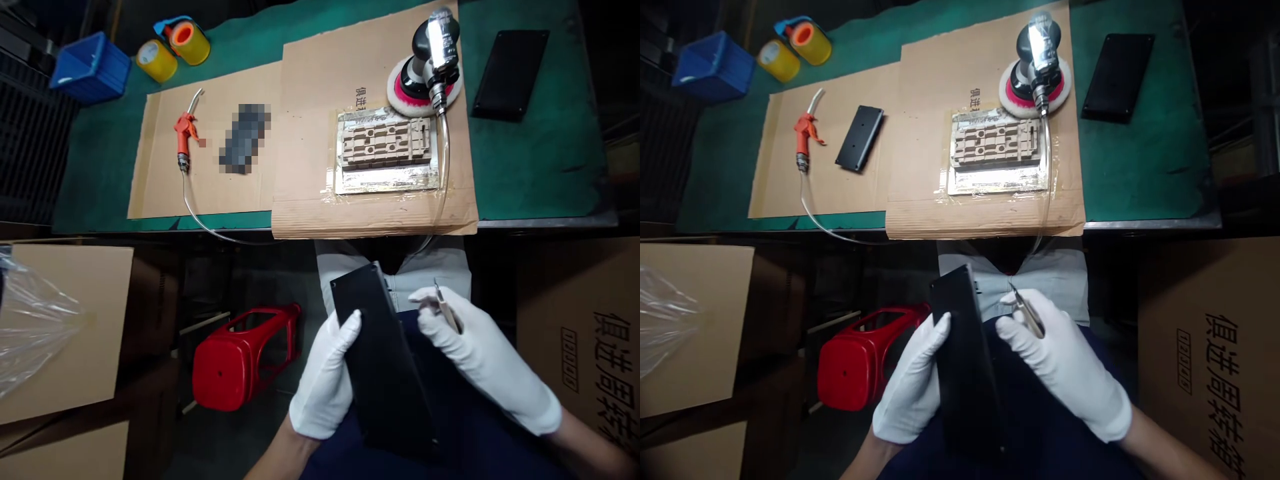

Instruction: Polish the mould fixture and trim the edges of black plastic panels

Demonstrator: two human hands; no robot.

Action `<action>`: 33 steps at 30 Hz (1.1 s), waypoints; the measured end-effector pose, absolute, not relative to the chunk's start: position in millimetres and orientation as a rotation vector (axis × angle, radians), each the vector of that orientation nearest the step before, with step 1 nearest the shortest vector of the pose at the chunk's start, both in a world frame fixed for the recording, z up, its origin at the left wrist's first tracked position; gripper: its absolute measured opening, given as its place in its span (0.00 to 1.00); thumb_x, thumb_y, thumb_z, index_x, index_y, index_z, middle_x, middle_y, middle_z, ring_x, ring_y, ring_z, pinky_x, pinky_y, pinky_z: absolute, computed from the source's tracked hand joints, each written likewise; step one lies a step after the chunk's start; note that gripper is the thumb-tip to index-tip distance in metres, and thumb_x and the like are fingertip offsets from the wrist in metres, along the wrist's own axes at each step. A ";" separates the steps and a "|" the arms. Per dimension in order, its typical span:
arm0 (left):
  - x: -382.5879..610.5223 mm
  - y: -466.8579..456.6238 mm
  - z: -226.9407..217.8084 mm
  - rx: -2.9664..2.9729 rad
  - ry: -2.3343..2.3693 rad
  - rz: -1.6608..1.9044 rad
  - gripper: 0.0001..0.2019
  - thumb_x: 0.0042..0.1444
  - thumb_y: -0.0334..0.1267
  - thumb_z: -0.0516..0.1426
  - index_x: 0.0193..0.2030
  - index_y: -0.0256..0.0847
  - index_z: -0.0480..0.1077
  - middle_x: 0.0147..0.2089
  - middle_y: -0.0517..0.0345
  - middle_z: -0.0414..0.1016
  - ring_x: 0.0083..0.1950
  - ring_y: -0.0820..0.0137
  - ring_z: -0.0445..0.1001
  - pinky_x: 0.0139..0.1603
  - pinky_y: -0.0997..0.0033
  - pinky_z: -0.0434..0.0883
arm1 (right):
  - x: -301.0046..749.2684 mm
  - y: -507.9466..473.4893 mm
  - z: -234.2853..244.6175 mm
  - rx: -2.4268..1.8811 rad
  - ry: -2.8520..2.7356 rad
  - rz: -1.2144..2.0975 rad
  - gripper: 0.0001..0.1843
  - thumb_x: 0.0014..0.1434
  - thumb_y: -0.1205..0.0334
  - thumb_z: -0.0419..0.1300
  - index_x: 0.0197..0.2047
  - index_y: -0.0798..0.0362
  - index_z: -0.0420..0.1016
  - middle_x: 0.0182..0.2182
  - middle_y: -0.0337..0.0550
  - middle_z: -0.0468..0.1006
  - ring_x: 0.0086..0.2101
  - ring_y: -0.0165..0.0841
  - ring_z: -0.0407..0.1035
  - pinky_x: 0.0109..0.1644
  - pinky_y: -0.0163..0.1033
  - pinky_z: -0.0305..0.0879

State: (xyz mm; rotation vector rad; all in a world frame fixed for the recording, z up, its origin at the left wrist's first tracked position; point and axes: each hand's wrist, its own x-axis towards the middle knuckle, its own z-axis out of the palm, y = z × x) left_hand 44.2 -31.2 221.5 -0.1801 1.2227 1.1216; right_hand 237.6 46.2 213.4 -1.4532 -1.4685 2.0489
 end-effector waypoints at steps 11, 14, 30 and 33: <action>36.2 -40.2 231.8 -0.469 1.218 1.059 0.14 0.56 0.45 0.72 0.40 0.40 0.76 0.35 0.62 0.80 0.31 0.71 0.80 0.34 0.71 0.82 | 258.9 11.3 217.2 -0.934 -1.906 1.564 0.26 0.70 0.65 0.61 0.69 0.40 0.70 0.33 0.38 0.78 0.30 0.30 0.73 0.31 0.33 0.68; 37.3 -41.1 232.7 -0.468 1.205 1.055 0.13 0.58 0.45 0.70 0.39 0.41 0.75 0.32 0.63 0.79 0.29 0.73 0.79 0.34 0.71 0.82 | 257.2 12.5 220.6 -0.892 -1.953 1.536 0.25 0.70 0.66 0.61 0.68 0.45 0.71 0.32 0.39 0.79 0.30 0.29 0.74 0.33 0.33 0.70; 35.6 -47.4 230.1 -0.458 1.134 1.044 0.10 0.65 0.46 0.65 0.41 0.41 0.76 0.34 0.64 0.77 0.30 0.76 0.77 0.33 0.74 0.76 | 252.1 10.7 216.3 -0.919 -2.003 1.503 0.23 0.70 0.66 0.61 0.66 0.44 0.73 0.31 0.37 0.78 0.29 0.28 0.74 0.32 0.32 0.69; 35.9 -48.9 230.7 -0.454 1.136 1.040 0.11 0.64 0.46 0.66 0.41 0.42 0.76 0.34 0.64 0.77 0.29 0.76 0.77 0.32 0.74 0.76 | 253.3 10.8 216.9 -0.896 -2.002 1.499 0.24 0.70 0.66 0.61 0.67 0.44 0.72 0.31 0.37 0.78 0.28 0.28 0.74 0.32 0.32 0.70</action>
